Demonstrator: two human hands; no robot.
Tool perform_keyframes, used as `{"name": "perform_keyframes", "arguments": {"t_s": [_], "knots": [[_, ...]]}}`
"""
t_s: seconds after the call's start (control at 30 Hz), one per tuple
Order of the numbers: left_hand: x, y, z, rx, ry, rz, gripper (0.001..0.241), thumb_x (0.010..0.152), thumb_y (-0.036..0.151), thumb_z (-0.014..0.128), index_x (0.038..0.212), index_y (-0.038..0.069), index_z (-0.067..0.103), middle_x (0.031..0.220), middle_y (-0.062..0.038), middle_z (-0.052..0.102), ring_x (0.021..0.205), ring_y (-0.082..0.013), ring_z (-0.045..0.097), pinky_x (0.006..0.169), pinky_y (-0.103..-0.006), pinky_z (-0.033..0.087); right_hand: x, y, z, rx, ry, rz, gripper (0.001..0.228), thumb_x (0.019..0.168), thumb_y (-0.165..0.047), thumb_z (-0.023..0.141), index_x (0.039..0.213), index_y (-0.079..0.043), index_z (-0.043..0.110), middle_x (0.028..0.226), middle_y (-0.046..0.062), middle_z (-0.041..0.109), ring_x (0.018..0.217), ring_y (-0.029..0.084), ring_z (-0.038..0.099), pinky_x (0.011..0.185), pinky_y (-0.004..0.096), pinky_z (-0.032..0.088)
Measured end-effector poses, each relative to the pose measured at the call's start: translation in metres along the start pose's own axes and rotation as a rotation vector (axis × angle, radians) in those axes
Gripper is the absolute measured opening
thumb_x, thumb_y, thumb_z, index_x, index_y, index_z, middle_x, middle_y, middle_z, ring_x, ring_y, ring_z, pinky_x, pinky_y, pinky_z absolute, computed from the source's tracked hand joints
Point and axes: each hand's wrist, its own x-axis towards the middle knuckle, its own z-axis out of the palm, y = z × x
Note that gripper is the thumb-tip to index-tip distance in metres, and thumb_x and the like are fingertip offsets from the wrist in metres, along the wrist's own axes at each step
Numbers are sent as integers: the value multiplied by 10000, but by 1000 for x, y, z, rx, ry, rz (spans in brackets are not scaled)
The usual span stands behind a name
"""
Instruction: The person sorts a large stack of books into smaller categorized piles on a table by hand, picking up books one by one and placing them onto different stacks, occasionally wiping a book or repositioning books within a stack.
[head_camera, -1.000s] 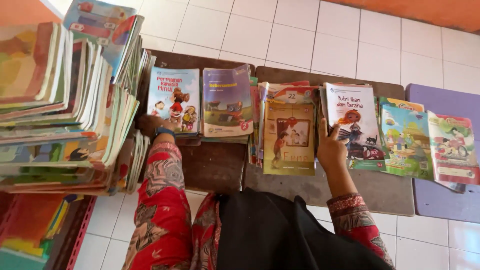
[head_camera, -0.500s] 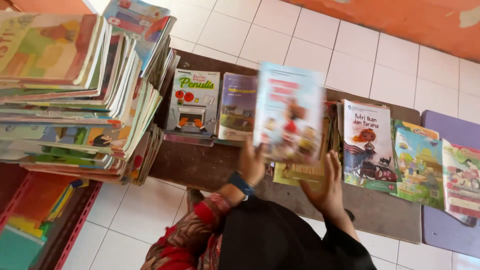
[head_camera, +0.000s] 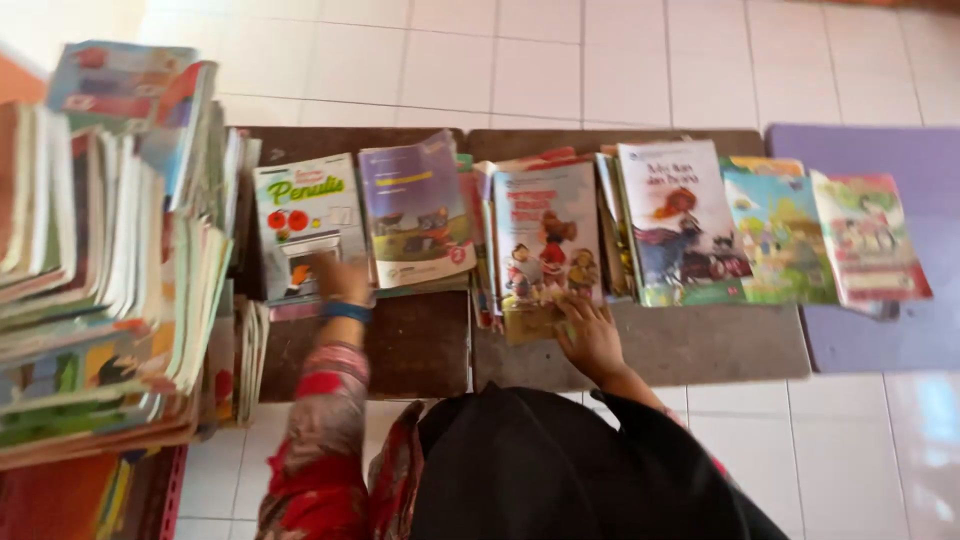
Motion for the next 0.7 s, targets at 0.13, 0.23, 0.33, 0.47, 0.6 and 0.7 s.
{"name": "perform_keyframes", "arguments": {"t_s": [0.13, 0.23, 0.33, 0.47, 0.6, 0.7], "knots": [[43, -90, -34, 283, -358, -570, 1293, 717, 711, 740, 1562, -105, 201, 1571, -355, 286, 1482, -498, 263, 1183, -655, 228, 4, -10, -6, -65, 65, 6, 499, 842, -426, 665, 1315, -269, 670, 1371, 5, 631, 1275, 270, 623, 1128, 563, 412], [47, -66, -66, 228, -404, -671, 1338, 615, 756, 801, 1558, -27, 265, 1539, -209, 414, 1468, -456, 299, 1150, -698, 232, 0, -13, -11, -35, 66, 12, 510, 847, -392, 668, 1341, -267, 656, 1384, 1, 624, 1289, 268, 615, 1123, 565, 424], [61, -75, -53, 239, -476, -783, 1329, 629, 712, 834, 1584, 16, 226, 1596, -170, 341, 1510, -435, 240, 1193, -683, 164, -2, -22, -19, 18, 48, 27, 489, 879, -335, 656, 1359, -236, 651, 1401, 15, 615, 1324, 279, 588, 1110, 576, 435], [65, -39, -81, 310, -363, -845, 1343, 505, 554, 974, 1489, -39, 279, 1504, -257, 392, 1402, -415, 379, 1162, -577, 340, -6, -23, -23, 8, 44, 29, 485, 886, -304, 652, 1362, -213, 651, 1420, 26, 612, 1375, 280, 553, 1104, 583, 438], [45, -98, -20, 468, -78, -547, 614, 739, 317, 870, 1164, 84, 495, 1063, -97, 672, 993, -294, 702, 785, -486, 591, -9, -20, -21, 13, 0, 43, 526, 874, -319, 651, 1392, -235, 621, 1432, 27, 598, 1397, 271, 534, 1117, 591, 431], [20, -10, -90, 140, 12, -354, 263, 899, 228, 750, 1101, 145, 603, 1011, -106, 735, 1015, -317, 725, 837, -451, 588, 0, -16, -16, 9, -8, 44, 531, 854, -320, 669, 1374, -215, 635, 1444, 39, 597, 1400, 263, 536, 1131, 595, 414]]}}
